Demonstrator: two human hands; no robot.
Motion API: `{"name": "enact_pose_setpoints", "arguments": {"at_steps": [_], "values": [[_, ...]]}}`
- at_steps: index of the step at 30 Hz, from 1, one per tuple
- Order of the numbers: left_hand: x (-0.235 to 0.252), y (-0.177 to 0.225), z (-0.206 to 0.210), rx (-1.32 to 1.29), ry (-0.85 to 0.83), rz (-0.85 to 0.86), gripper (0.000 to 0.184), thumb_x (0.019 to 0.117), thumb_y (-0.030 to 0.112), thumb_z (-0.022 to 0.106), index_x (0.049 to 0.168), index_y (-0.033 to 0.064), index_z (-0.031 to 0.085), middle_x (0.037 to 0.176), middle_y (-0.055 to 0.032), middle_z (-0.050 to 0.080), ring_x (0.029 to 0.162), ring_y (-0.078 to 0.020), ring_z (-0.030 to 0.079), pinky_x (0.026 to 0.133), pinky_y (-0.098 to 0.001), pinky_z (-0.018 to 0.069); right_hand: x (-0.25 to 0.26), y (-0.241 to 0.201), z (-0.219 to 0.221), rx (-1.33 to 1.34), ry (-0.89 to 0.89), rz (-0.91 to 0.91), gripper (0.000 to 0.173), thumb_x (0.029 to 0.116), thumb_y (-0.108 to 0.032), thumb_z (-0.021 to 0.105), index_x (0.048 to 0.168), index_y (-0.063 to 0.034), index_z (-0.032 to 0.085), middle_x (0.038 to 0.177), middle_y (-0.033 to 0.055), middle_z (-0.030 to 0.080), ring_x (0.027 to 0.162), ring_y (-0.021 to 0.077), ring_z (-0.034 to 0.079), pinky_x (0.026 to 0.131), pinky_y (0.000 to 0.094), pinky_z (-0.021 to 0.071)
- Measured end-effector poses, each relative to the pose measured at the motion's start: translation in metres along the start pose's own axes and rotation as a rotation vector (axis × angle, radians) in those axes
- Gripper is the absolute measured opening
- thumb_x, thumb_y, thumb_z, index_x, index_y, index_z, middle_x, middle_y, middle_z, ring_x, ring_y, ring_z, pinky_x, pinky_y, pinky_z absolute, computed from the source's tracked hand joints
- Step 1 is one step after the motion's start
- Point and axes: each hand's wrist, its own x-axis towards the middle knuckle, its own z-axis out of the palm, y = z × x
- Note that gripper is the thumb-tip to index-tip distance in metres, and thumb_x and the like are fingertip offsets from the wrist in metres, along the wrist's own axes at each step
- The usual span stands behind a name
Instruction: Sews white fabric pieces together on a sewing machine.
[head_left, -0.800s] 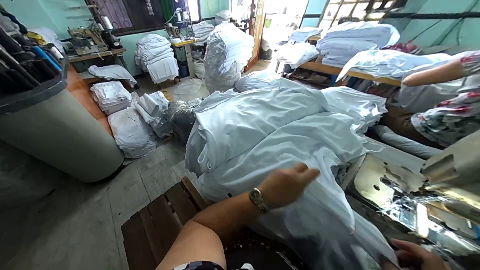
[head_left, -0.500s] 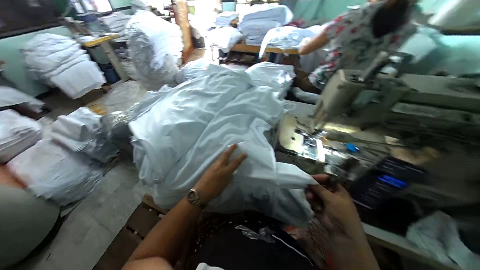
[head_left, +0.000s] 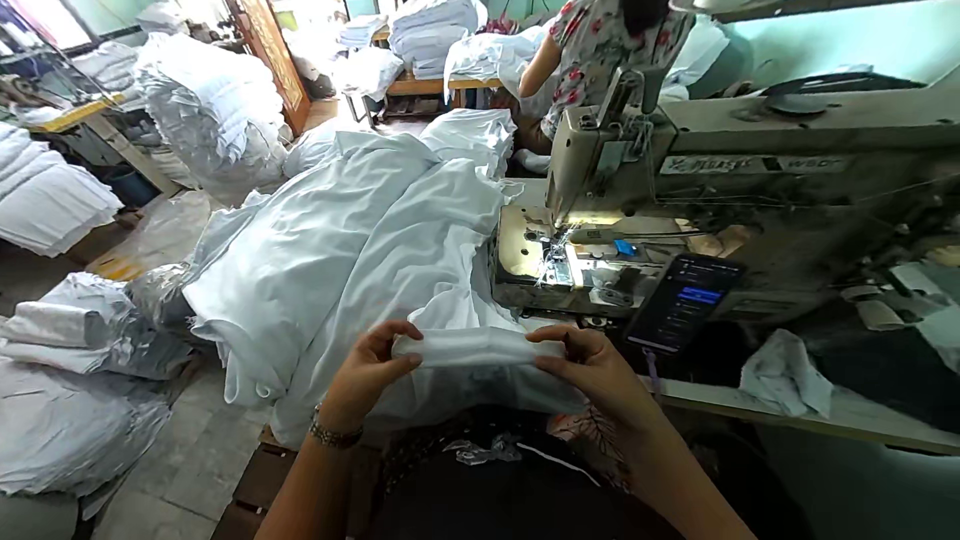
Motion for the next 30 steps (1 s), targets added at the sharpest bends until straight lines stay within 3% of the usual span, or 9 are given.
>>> {"name": "enact_pose_setpoints", "arguments": {"at_steps": [4, 10, 14, 16, 18, 20, 24, 27, 30], "values": [[0.002, -0.007, 0.014, 0.532, 0.166, 0.211, 0.015, 0.0834, 0.007, 0.076, 0.099, 0.0075, 0.076, 0.097, -0.0001, 0.074, 0.09, -0.0066, 0.069, 0.082, -0.0246, 0.0579, 0.0, 0.0, 0.006, -0.382, 0.074, -0.095, 0.024, 0.0898, -0.019, 0.075, 0.112, -0.0231, 0.08, 0.088, -0.0039, 0.064, 0.074, -0.0027, 0.054, 0.065, 0.0125, 0.0449], [0.006, -0.005, 0.025, 0.677, 0.289, 0.36, 0.011, 0.0854, 0.014, 0.078, 0.095, 0.009, 0.078, 0.089, 0.0025, 0.07, 0.084, -0.0022, 0.063, 0.077, -0.0181, 0.0524, 0.0, 0.001, 0.008, -0.523, 0.138, -0.187, 0.02, 0.0957, -0.031, 0.07, 0.111, -0.0239, 0.081, 0.082, -0.0031, 0.058, 0.071, -0.0019, 0.052, 0.063, 0.0132, 0.0443], [0.025, 0.006, 0.047, 0.564, 0.261, 0.466, 0.01, 0.0944, 0.006, 0.065, 0.102, 0.0022, 0.071, 0.113, -0.0064, 0.067, 0.111, -0.0125, 0.063, 0.097, -0.0296, 0.0539, -0.002, -0.001, 0.011, -0.633, 0.186, -0.253, 0.019, 0.0946, -0.032, 0.07, 0.103, -0.0207, 0.083, 0.1, 0.0059, 0.066, 0.083, 0.008, 0.062, 0.072, 0.0234, 0.0544], [0.049, 0.018, 0.067, 0.477, 0.214, 0.521, 0.013, 0.0987, 0.001, 0.055, 0.108, 0.0006, 0.064, 0.105, -0.0018, 0.069, 0.099, -0.0062, 0.066, 0.089, -0.0272, 0.0573, -0.002, -0.003, 0.013, -0.623, 0.194, -0.274, 0.017, 0.0932, -0.028, 0.07, 0.1, -0.0178, 0.083, 0.112, 0.0098, 0.069, 0.091, 0.0135, 0.064, 0.079, 0.0301, 0.0561], [0.082, 0.025, 0.083, 0.561, 0.196, 0.601, 0.015, 0.0997, 0.002, 0.053, 0.11, 0.0006, 0.065, 0.099, -0.0015, 0.069, 0.09, -0.0038, 0.066, 0.082, -0.0246, 0.057, -0.004, -0.005, 0.012, -0.503, 0.165, -0.249, 0.019, 0.0958, -0.026, 0.069, 0.099, -0.0117, 0.081, 0.105, 0.0041, 0.073, 0.093, 0.0073, 0.066, 0.083, 0.0246, 0.0565], [0.12, 0.028, 0.096, 0.753, 0.143, 0.638, 0.017, 0.1008, 0.007, 0.057, 0.11, 0.0015, 0.07, 0.099, -0.0067, 0.07, 0.091, -0.0114, 0.067, 0.083, -0.0309, 0.0573, -0.006, -0.008, 0.008, -0.273, 0.124, -0.115, 0.022, 0.0982, -0.02, 0.067, 0.11, -0.0036, 0.075, 0.089, -0.0007, 0.073, 0.075, -0.0002, 0.065, 0.07, 0.0174, 0.0558], [0.199, 0.02, 0.124, 1.235, -0.185, 0.221, 0.019, 0.1005, 0.017, 0.06, 0.112, 0.0063, 0.071, 0.103, -0.0148, 0.071, 0.096, -0.0319, 0.07, 0.084, -0.0552, 0.0569, -0.001, 0.005, -0.011, -0.061, 0.228, 0.079, 0.05, 0.0971, -0.015, 0.067, 0.146, -0.0142, 0.056, 0.077, 0.0014, 0.067, 0.054, 0.0077, 0.057, 0.049, 0.0242, 0.0514], [0.244, -0.001, 0.148, 1.331, -0.328, 0.012, 0.026, 0.1025, 0.021, 0.059, 0.117, 0.001, 0.069, 0.113, -0.0227, 0.07, 0.108, -0.0417, 0.068, 0.092, -0.0632, 0.0522, 0.008, 0.011, -0.025, -0.123, 0.287, 0.132, 0.028, 0.1001, -0.016, 0.062, 0.126, -0.0098, 0.07, 0.084, -0.0003, 0.068, 0.056, 0.0036, 0.057, 0.051, 0.0204, 0.0513], [0.276, -0.024, 0.153, 1.106, -0.202, -0.051, 0.03, 0.0964, 0.023, 0.067, 0.112, -0.0017, 0.069, 0.114, -0.0237, 0.069, 0.113, -0.0399, 0.065, 0.097, -0.0614, 0.049, 0.024, 0.008, -0.031, -0.148, 0.323, 0.17, 0.021, 0.102, -0.016, 0.06, 0.117, -0.0074, 0.073, 0.092, -0.0008, 0.072, 0.061, 0.0012, 0.06, 0.055, 0.0191, 0.0523]]}}
